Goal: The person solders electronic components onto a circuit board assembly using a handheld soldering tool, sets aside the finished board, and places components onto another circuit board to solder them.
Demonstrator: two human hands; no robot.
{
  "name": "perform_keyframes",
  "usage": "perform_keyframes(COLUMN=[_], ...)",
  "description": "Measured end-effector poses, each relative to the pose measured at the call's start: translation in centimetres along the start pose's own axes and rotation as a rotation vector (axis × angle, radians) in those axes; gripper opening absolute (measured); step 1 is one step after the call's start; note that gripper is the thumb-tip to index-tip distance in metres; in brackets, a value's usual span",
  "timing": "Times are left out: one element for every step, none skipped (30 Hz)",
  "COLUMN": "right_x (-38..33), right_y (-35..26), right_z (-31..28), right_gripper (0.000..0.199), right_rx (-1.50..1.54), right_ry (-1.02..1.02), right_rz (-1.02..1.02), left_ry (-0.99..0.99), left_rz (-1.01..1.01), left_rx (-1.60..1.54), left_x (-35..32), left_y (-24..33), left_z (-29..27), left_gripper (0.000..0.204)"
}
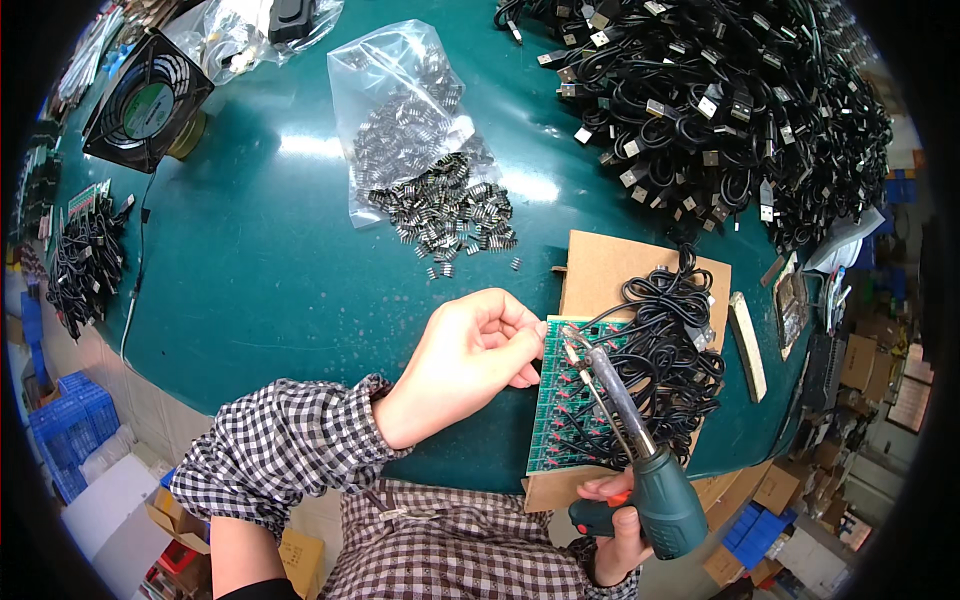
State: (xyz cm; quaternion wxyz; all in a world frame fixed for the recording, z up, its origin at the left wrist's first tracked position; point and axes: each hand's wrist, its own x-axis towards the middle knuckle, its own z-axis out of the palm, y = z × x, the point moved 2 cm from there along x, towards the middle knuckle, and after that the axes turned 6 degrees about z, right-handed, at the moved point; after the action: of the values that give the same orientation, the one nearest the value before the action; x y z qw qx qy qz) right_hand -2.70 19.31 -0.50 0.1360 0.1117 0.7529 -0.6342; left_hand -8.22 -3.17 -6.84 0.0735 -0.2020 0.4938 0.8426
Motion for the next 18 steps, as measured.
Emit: perform_keyframes(right_x=[-0.01,-0.01,0.00,0.02,0.04,0.10,0.18,0.21,0.22,0.20,0.17,0.15,0.13,0.10,0.09,0.06,0.03,0.07], right_y=[0.01,0.01,0.00,-0.03,-0.05,-0.06,-0.07,-0.09,-0.08,-0.08,-0.08,-0.09,-0.10,-0.08,-0.07,-0.03,0.01,0.03], right_z=[0.00,0.00,0.00,-0.01,-0.02,-0.02,-0.03,-0.01,0.00,0.01,0.02,0.02,0.02,0.02,0.00,-0.02,-0.05,-0.08], right_gripper=[0.054,0.054,0.054,0.054,0.054,0.054,0.054,0.054,0.054,0.054,0.055,0.055,0.055,0.055,0.055,0.055,0.055,0.055], right_rx=[0.002,0.005,0.006,0.007,0.007,0.011,0.014,0.018,0.020,0.023,0.025,0.026,0.027,0.028,0.039,0.050,0.060,0.061], right_ry=[-0.001,-0.002,-0.006,-0.010,-0.014,-0.020,-0.025,-0.031,-0.026,-0.022,-0.018,-0.022,-0.025,-0.029,-0.020,-0.012,-0.004,-0.008], right_rz=[0.002,0.003,0.002,0.001,-0.001,-0.005,-0.009,-0.014,-0.008,-0.002,0.004,0.012,0.021,0.029,0.037,0.045,0.053,0.050], left_ry=[0.004,0.005,0.006,0.007,0.006,0.006,0.005,0.005,0.004,0.004,0.004,0.004,0.003,0.004,0.005,0.006,0.007,0.009], left_rz=[-0.006,-0.009,-0.012,-0.015,-0.014,-0.012,-0.010,-0.012,-0.015,-0.017,-0.016,-0.014,-0.012,-0.012,-0.012,-0.011,-0.012,-0.013], left_rx=[-0.007,-0.003,0.001,0.005,0.005,0.006,0.006,0.004,0.001,-0.001,-0.002,-0.002,-0.002,-0.004,-0.006,-0.008,-0.006,-0.004], left_x=[0.00,0.00,0.00,0.01,0.02,0.03,0.03,0.03,0.04,0.04,0.05,0.07,0.07,0.06,0.06,0.05,0.05,0.05], left_y=[0.01,0.04,0.06,0.08,0.11,0.13,0.14,0.14,0.14,0.12,0.12,0.11,0.10,0.09,0.08,0.08,0.06,0.06], left_z=[0.02,0.03,0.05,0.07,0.08,0.08,0.08,0.07,0.07,0.06,0.05,0.04,0.04,0.04,0.04,0.03,0.03,0.03], left_gripper=[0.015,0.015,0.015,0.015,0.015,0.015,0.015,0.015,0.015,0.015,0.015,0.015,0.015,0.015,0.015,0.015,0.015,0.015])
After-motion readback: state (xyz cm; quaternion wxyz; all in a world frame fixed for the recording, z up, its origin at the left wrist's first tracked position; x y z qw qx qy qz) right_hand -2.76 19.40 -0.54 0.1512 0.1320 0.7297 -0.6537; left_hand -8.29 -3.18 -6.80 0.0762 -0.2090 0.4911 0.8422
